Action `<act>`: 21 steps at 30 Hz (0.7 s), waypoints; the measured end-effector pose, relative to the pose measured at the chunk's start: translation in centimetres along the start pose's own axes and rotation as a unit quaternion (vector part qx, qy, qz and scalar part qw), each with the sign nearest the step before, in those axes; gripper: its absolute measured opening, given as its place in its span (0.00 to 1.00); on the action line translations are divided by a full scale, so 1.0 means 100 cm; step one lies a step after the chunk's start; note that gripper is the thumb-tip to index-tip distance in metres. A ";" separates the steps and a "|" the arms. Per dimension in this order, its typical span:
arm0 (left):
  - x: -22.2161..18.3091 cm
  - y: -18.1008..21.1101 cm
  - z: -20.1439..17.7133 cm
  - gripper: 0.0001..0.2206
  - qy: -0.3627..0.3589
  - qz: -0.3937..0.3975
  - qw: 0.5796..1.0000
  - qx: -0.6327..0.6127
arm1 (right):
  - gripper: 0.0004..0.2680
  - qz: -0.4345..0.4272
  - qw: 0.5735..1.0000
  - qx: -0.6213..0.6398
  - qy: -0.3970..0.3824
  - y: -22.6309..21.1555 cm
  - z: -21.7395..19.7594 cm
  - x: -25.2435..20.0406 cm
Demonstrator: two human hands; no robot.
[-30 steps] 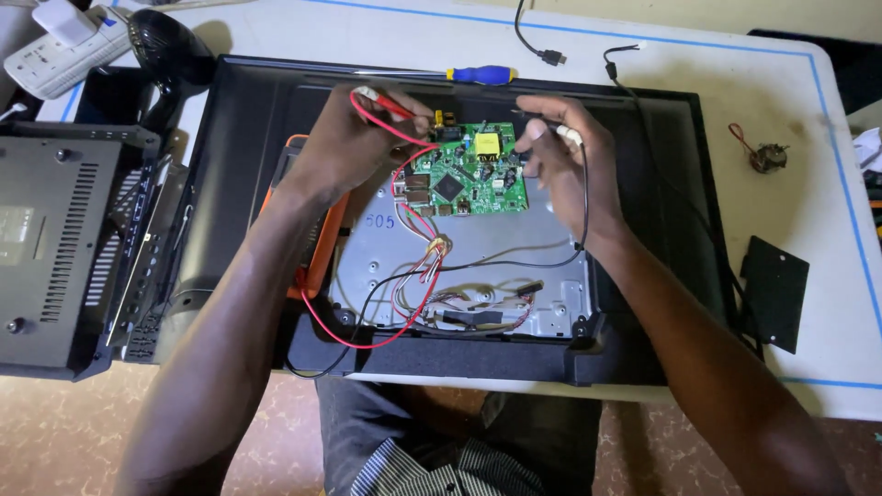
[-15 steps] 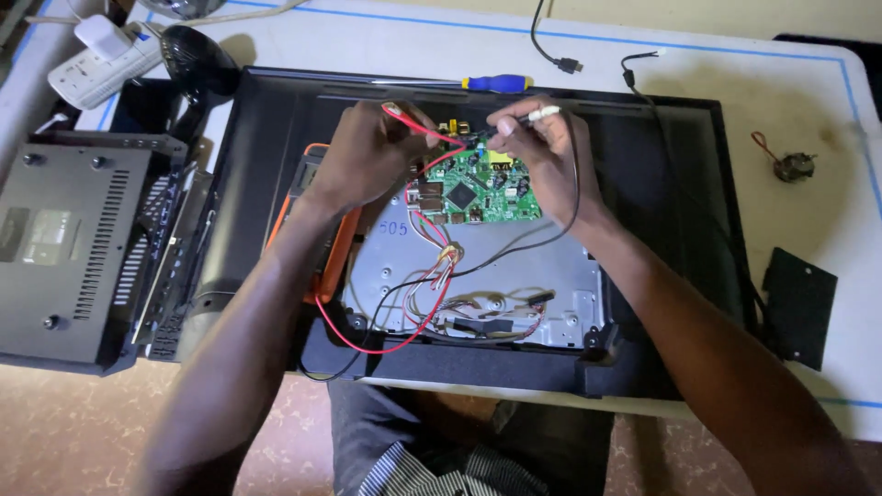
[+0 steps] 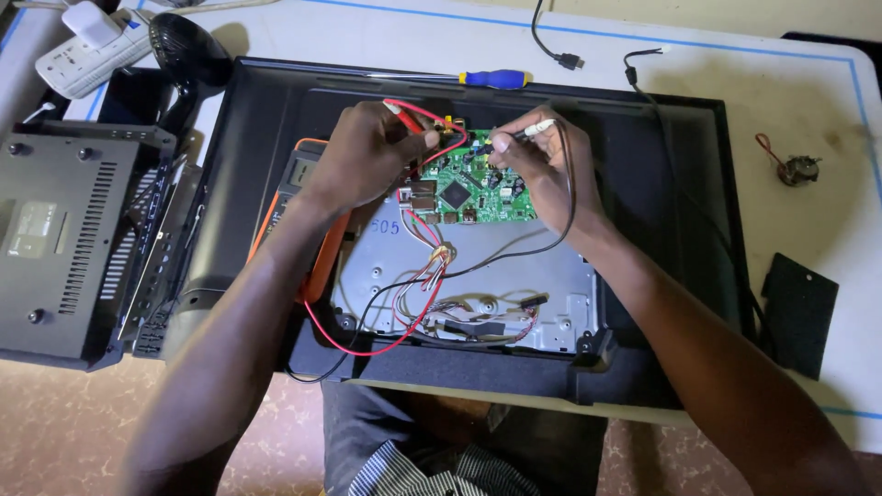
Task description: Troubleshooting a television circuit board by measuring voltages with a digital multimeter.
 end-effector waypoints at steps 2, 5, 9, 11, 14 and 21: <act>0.001 0.004 0.000 0.05 0.002 0.012 1.000 0.001 | 0.06 0.008 1.000 0.001 -0.001 0.001 0.000 -0.001; 0.002 0.009 0.001 0.06 0.004 0.032 0.999 -0.001 | 0.05 0.014 1.000 -0.008 -0.010 -0.001 0.001 0.000; 0.003 0.025 0.000 0.07 -0.011 0.065 0.998 -0.002 | 0.04 0.018 0.999 -0.014 -0.028 -0.001 0.002 0.001; 0.001 0.027 -0.004 0.06 -0.017 0.060 0.998 0.002 | 0.04 0.022 0.999 -0.030 -0.035 -0.004 0.002 0.001; 0.002 0.017 -0.007 0.05 -0.023 0.056 0.998 0.010 | 0.04 0.025 0.997 -0.050 -0.045 -0.003 0.002 0.001; -0.004 0.055 0.002 0.02 -0.033 0.079 0.995 -0.043 | 0.05 0.026 0.998 -0.033 -0.044 0.003 -0.001 0.001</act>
Point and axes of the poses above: each hand's wrist, its own x-axis towards the middle knuckle, its own z-axis out of the palm, y = z × x, the point moved 1 cm from there along x, towards the middle knuckle, and after that the axes turned 4 degrees about -y, right-handed, at the moved point
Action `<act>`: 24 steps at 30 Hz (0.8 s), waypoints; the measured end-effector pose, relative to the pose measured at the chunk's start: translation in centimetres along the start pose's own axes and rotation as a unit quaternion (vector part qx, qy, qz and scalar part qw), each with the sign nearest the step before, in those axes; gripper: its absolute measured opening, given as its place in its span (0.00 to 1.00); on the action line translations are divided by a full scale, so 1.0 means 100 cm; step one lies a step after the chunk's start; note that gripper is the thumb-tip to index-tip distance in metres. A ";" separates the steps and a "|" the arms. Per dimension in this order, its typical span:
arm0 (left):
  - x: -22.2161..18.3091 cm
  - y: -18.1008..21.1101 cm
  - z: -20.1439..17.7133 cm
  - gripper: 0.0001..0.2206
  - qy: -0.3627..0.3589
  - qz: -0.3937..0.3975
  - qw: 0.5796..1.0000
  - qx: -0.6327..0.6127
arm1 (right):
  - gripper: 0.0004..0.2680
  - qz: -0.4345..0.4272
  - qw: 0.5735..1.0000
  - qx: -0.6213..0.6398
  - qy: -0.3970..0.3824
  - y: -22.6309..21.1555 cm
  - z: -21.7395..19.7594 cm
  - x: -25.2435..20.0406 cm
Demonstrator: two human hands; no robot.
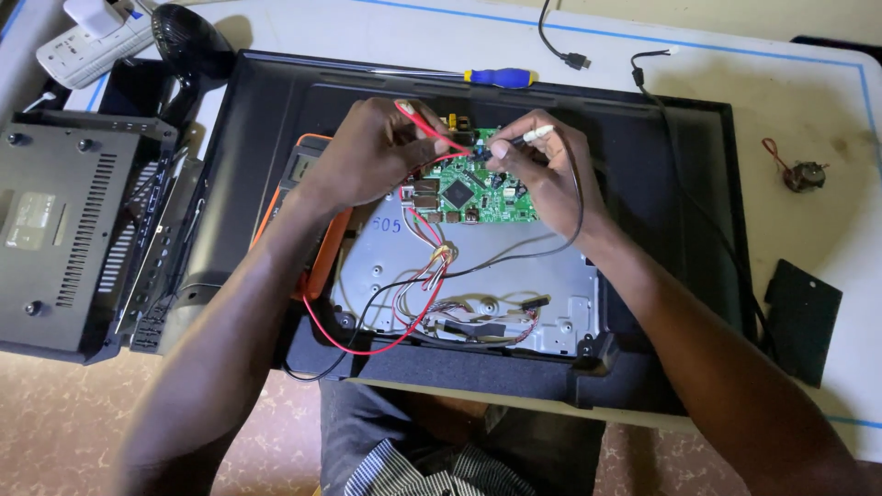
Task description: Troubleshooting a television circuit board by measuring voltages with a digital multimeter.
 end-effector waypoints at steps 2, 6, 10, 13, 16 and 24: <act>0.006 -0.005 0.003 0.02 -0.024 0.013 1.000 -0.007 | 0.05 0.007 1.000 -0.003 -0.015 0.001 -0.006 -0.001; -0.002 0.000 0.011 0.03 -0.057 0.003 0.998 0.003 | 0.06 0.017 0.998 -0.021 -0.062 -0.015 -0.011 -0.002; 0.000 -0.008 0.014 0.03 -0.065 0.004 0.998 -0.010 | 0.05 0.012 0.996 -0.040 -0.085 -0.026 -0.010 -0.003; -0.003 -0.011 0.015 0.03 -0.061 -0.006 0.998 -0.016 | 0.05 0.005 0.994 -0.047 -0.096 -0.030 -0.012 -0.003; -0.003 -0.020 0.015 0.04 -0.054 -0.028 0.998 -0.014 | 0.05 -0.012 0.992 -0.073 -0.105 -0.030 -0.014 0.000; 0.001 -0.019 0.008 0.14 -0.110 -0.038 0.990 0.078 | 0.15 -0.093 0.969 -0.215 -0.073 -0.038 -0.027 0.001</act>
Point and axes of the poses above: each hand's wrist, its own x-axis towards the middle knuckle, its own z-axis out of the palm, y = z × x, the point moved 1 cm from there along x, towards the middle knuckle, and after that the axes turned 4 degrees about -y, right-handed, at the moved point
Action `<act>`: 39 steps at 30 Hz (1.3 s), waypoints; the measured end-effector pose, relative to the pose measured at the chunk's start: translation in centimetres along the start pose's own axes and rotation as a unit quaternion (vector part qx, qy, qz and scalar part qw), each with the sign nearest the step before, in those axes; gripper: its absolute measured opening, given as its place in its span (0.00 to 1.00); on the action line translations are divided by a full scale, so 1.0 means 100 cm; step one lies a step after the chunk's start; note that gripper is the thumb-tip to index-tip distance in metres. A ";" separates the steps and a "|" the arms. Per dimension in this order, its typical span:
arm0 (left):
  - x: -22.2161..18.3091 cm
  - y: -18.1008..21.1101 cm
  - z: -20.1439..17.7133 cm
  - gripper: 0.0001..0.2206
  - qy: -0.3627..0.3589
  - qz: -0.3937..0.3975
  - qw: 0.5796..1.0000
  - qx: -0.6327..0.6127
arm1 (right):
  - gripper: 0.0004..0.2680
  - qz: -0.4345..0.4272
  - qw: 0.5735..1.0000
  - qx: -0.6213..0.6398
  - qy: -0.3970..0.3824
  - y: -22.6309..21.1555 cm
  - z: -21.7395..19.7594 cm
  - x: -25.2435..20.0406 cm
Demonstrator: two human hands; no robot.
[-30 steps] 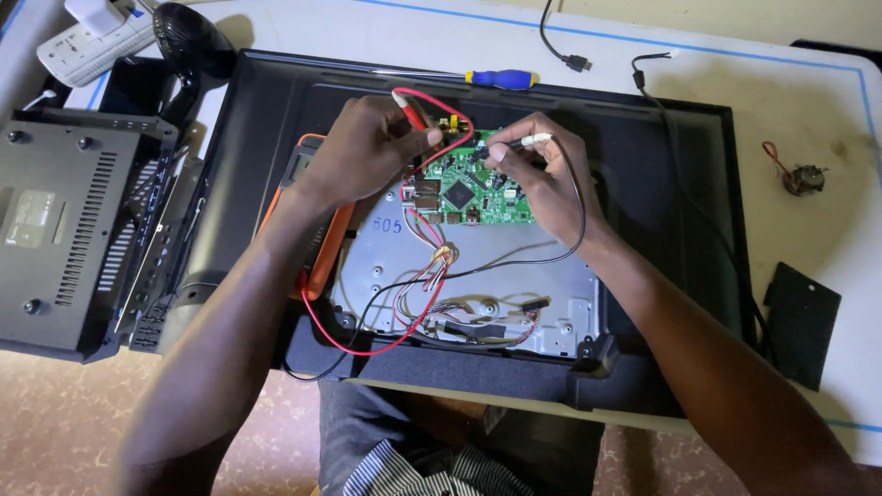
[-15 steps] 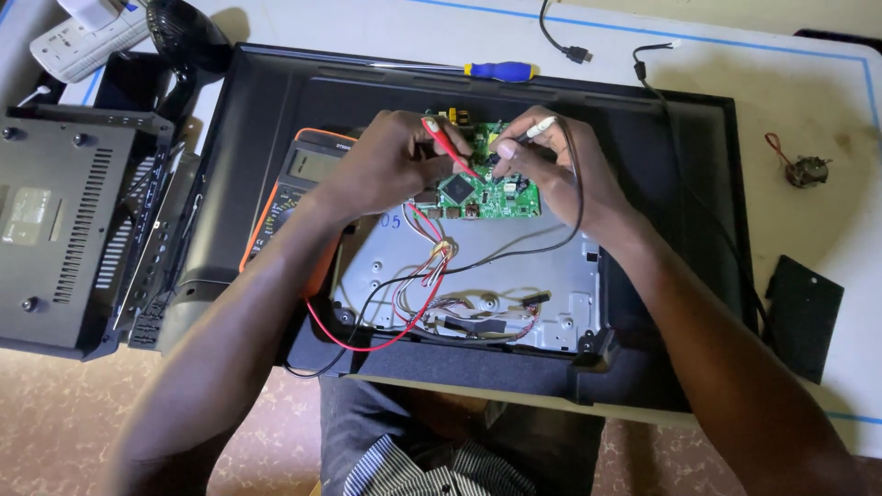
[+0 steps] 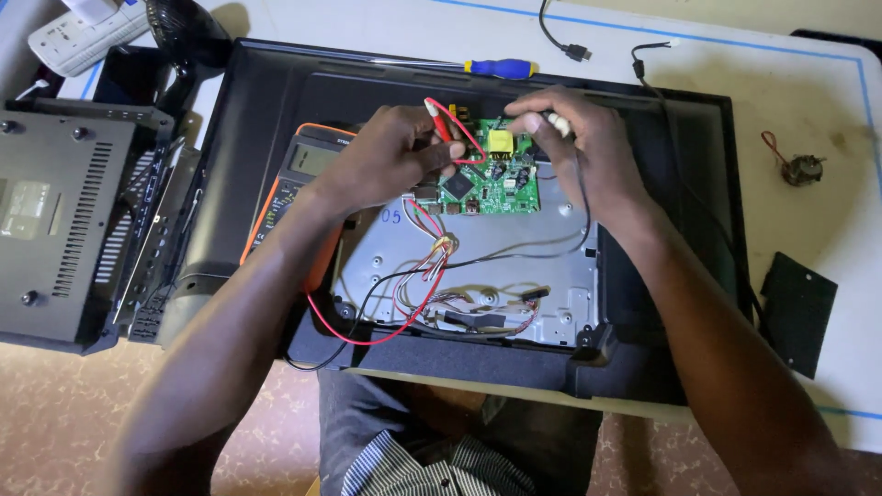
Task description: Troubleshooting a television circuit board by measuring voltages with a digital multimeter.
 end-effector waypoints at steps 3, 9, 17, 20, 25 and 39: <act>0.000 0.010 0.000 0.11 -0.019 -0.042 0.999 -0.026 | 0.16 0.062 0.995 -0.049 -0.066 0.025 0.004 -0.003; -0.004 0.012 -0.004 0.10 -0.025 -0.098 0.995 -0.022 | 0.08 0.090 0.993 0.026 -0.074 0.011 0.003 -0.005; -0.005 0.009 -0.006 0.10 -0.012 -0.042 0.999 -0.022 | 0.07 0.104 0.983 0.017 -0.151 -0.017 -0.006 -0.005; -0.006 0.009 -0.012 0.08 0.001 -0.002 0.998 -0.066 | 0.09 0.115 0.984 0.031 -0.131 -0.028 -0.012 -0.008; -0.008 0.029 -0.022 0.02 -0.027 -0.010 0.983 -0.183 | 0.19 0.075 0.992 0.049 -0.086 -0.039 -0.011 -0.013; -0.010 0.037 -0.015 0.03 -0.066 0.000 0.971 -0.228 | 0.17 0.101 0.978 0.140 -0.120 -0.013 -0.002 -0.019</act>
Point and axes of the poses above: each hand's wrist, its own x-axis towards the middle knuckle, its own z-axis out of the palm, y = z × x, the point moved 1 cm from there along x, towards the middle knuckle, and after that the axes turned 4 degrees about -y, right-handed, at the moved point
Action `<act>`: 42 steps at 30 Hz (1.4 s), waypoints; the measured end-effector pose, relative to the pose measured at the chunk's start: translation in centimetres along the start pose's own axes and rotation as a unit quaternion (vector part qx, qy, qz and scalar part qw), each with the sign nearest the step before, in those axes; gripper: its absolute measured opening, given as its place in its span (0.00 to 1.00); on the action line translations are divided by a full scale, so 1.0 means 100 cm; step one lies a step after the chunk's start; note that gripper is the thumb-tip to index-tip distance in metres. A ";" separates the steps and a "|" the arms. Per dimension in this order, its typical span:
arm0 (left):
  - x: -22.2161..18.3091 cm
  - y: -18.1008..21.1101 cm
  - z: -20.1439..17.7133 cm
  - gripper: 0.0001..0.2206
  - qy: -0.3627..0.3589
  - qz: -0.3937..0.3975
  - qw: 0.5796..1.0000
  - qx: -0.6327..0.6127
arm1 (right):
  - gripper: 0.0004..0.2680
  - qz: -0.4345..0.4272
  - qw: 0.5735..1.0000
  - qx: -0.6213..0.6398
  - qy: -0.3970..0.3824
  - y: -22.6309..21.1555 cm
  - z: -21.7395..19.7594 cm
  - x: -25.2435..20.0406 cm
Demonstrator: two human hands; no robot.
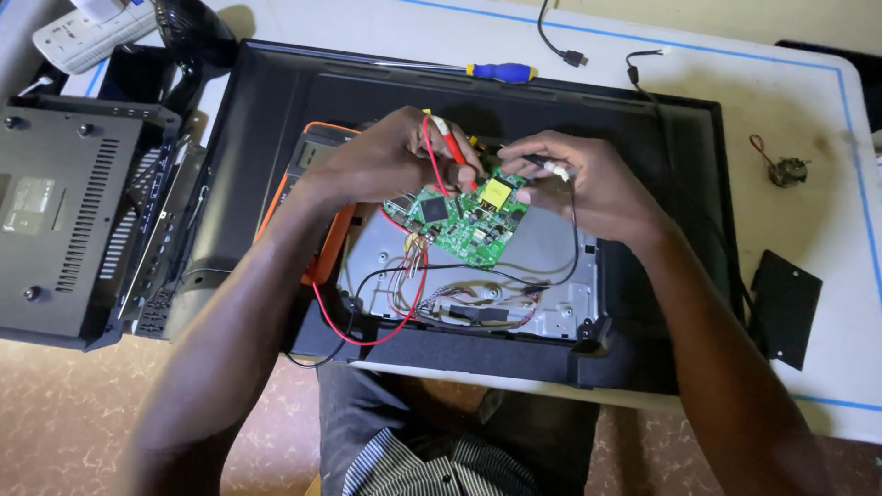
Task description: Troubleshooting a television circuit board by measuring voltages with a digital multimeter.
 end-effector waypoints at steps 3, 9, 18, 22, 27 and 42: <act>0.000 -0.003 -0.001 0.03 0.025 0.023 0.999 0.016 | 0.17 0.008 1.000 0.001 -0.004 -0.003 0.001 -0.004; -0.002 0.021 0.016 0.03 0.096 0.128 0.984 0.082 | 0.13 0.010 1.000 0.012 -0.005 0.016 -0.006 -0.004; 0.021 0.001 0.012 0.01 0.045 0.097 0.992 0.066 | 0.11 0.027 0.996 0.071 0.047 0.020 -0.019 -0.004; 0.017 -0.012 0.018 0.00 0.060 0.064 0.994 0.067 | 0.09 0.016 0.994 0.074 0.083 0.036 -0.021 -0.005; 0.015 -0.013 0.023 0.03 0.045 0.099 0.991 0.078 | 0.10 0.021 0.993 0.104 0.060 0.040 -0.018 -0.002; 0.017 -0.031 0.031 0.05 0.113 0.116 0.974 0.156 | 0.07 0.012 0.994 0.088 0.063 0.046 -0.010 0.001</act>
Point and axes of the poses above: each hand's wrist, its own x-axis towards the middle knuckle, its own z-axis out of the palm, y = z × x, the point moved 1 cm from there along x, towards the middle knuckle, and after that the axes turned 4 degrees about -y, right-handed, at the moved point
